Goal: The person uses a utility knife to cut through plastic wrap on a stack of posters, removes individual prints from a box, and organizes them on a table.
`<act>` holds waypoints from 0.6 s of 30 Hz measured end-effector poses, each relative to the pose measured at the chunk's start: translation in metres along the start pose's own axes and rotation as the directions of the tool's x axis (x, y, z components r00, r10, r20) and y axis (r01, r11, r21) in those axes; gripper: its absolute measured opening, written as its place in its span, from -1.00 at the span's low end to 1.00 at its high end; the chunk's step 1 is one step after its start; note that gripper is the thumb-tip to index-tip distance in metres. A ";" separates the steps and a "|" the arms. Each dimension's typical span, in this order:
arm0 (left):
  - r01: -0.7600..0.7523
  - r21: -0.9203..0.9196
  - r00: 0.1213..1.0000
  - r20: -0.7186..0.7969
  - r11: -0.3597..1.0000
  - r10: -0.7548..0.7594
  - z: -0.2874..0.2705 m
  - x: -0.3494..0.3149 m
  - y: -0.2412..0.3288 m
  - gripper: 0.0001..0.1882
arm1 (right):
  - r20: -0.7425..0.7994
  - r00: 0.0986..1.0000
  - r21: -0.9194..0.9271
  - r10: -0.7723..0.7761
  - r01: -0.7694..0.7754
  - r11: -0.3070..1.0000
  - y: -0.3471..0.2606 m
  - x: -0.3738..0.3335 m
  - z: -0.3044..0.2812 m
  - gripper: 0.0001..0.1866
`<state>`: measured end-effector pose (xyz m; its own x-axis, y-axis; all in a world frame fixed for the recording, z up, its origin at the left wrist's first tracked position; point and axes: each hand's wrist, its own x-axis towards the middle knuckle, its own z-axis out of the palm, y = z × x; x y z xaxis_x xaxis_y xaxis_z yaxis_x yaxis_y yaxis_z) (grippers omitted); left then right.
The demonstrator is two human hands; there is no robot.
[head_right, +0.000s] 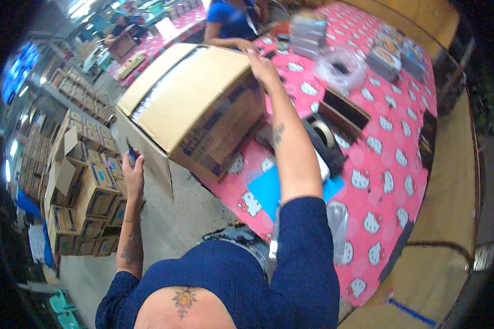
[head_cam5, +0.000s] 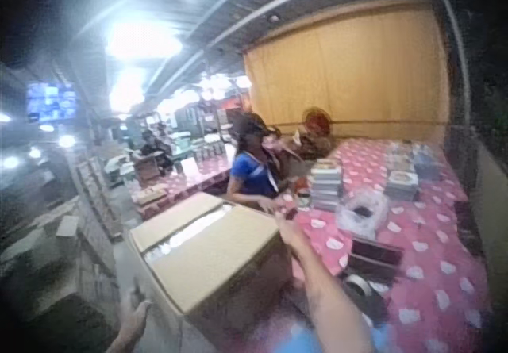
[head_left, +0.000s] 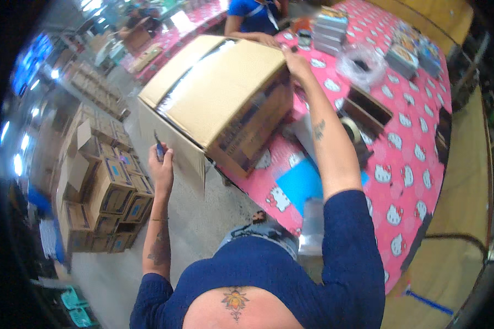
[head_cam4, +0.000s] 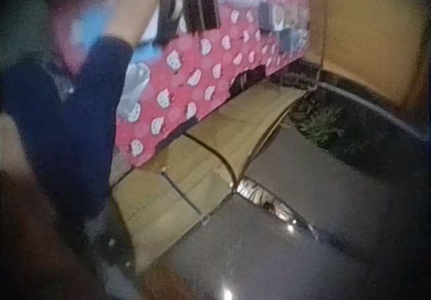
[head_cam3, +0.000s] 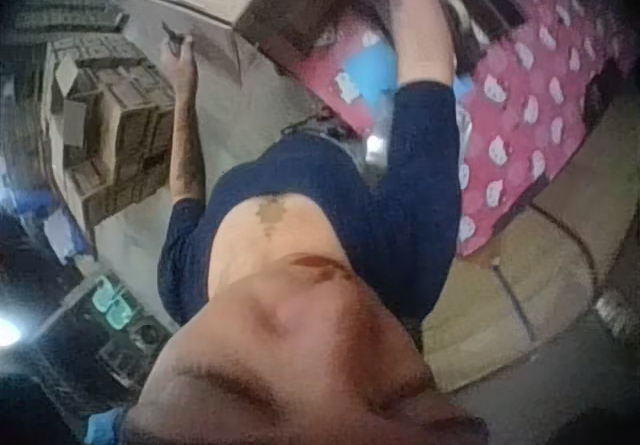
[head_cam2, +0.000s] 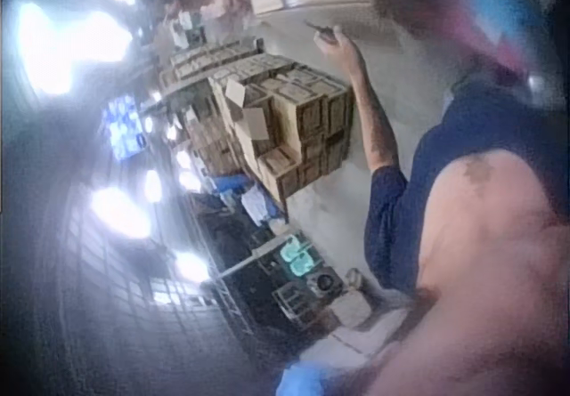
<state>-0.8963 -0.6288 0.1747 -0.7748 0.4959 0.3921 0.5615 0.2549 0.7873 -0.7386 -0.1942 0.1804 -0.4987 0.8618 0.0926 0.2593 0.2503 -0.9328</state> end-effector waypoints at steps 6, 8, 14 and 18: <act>-0.367 0.316 0.922 0.003 0.875 0.386 -0.031 0.095 0.031 -0.63 | 0.097 0.760 -0.594 -0.643 0.563 0.575 -0.100 -0.063 0.072 -0.32; -0.396 0.544 0.912 0.139 0.740 0.386 -0.018 0.120 0.033 -0.58 | 0.496 0.673 -0.492 -0.549 0.738 0.461 -0.131 -0.095 0.111 -0.35; -0.625 0.709 0.662 0.259 0.326 0.704 -0.014 0.182 0.043 -0.73 | 0.432 0.552 -0.379 -0.713 0.829 0.412 -0.172 -0.092 0.108 -0.59; -0.395 0.878 0.558 -0.003 0.269 0.830 -0.072 0.253 0.025 -0.72 | 0.160 0.499 -0.243 -0.852 0.856 0.456 -0.211 -0.136 0.005 -0.78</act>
<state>-1.0990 -0.5566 0.3283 0.0325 0.4855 0.8736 0.7123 0.6019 -0.3610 -0.7293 -0.3666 0.3627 -0.6024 0.1463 0.7847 -0.1075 0.9592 -0.2614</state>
